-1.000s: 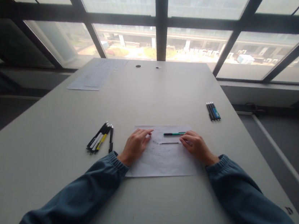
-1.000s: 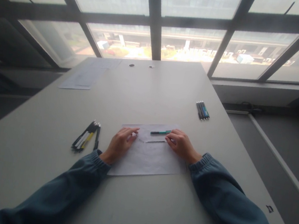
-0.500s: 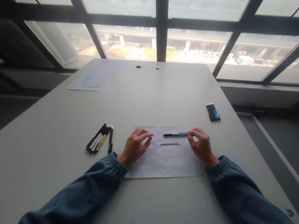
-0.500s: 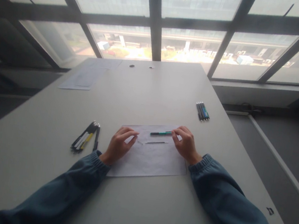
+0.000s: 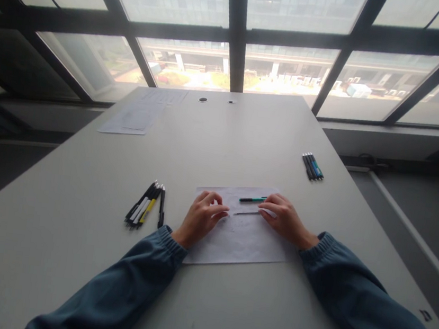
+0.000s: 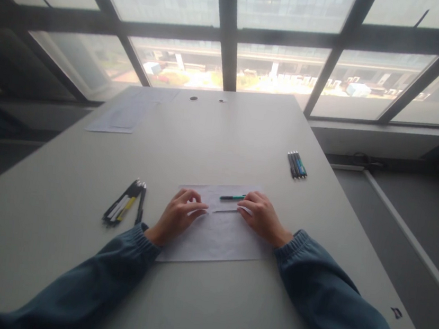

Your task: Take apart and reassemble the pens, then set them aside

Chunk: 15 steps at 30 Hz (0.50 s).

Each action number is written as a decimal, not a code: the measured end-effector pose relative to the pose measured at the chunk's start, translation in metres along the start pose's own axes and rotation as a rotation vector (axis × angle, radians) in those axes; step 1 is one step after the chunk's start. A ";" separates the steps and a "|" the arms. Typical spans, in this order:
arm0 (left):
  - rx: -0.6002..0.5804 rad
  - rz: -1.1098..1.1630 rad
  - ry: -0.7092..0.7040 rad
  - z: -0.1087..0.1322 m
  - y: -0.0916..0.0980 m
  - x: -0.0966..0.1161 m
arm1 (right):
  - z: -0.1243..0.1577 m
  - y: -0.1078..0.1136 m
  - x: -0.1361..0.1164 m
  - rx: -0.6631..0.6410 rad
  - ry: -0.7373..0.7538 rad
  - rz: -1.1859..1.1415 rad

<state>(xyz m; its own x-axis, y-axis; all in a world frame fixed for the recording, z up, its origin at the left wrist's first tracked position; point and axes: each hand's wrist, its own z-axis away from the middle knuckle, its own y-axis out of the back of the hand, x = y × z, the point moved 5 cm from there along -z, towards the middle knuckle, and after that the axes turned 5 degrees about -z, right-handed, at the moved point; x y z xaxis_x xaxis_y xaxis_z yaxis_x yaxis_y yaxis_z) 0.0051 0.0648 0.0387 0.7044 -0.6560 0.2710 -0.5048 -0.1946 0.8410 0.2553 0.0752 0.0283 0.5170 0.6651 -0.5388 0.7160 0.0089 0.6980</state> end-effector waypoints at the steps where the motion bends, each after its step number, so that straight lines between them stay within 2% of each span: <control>1: -0.013 -0.005 -0.003 0.000 0.000 0.000 | 0.000 -0.002 0.000 -0.029 0.004 0.022; 7: -0.082 -0.015 0.007 -0.001 -0.002 0.004 | -0.001 -0.006 -0.002 -0.114 -0.001 0.074; 15: -0.042 -0.010 0.018 0.000 -0.003 0.002 | -0.003 -0.005 -0.008 -0.083 0.029 0.065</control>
<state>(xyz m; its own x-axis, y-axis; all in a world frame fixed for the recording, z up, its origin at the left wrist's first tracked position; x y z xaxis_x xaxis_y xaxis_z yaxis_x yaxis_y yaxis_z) 0.0078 0.0641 0.0364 0.7186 -0.6405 0.2708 -0.4765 -0.1699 0.8626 0.2465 0.0718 0.0308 0.5464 0.6877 -0.4780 0.6394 0.0261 0.7685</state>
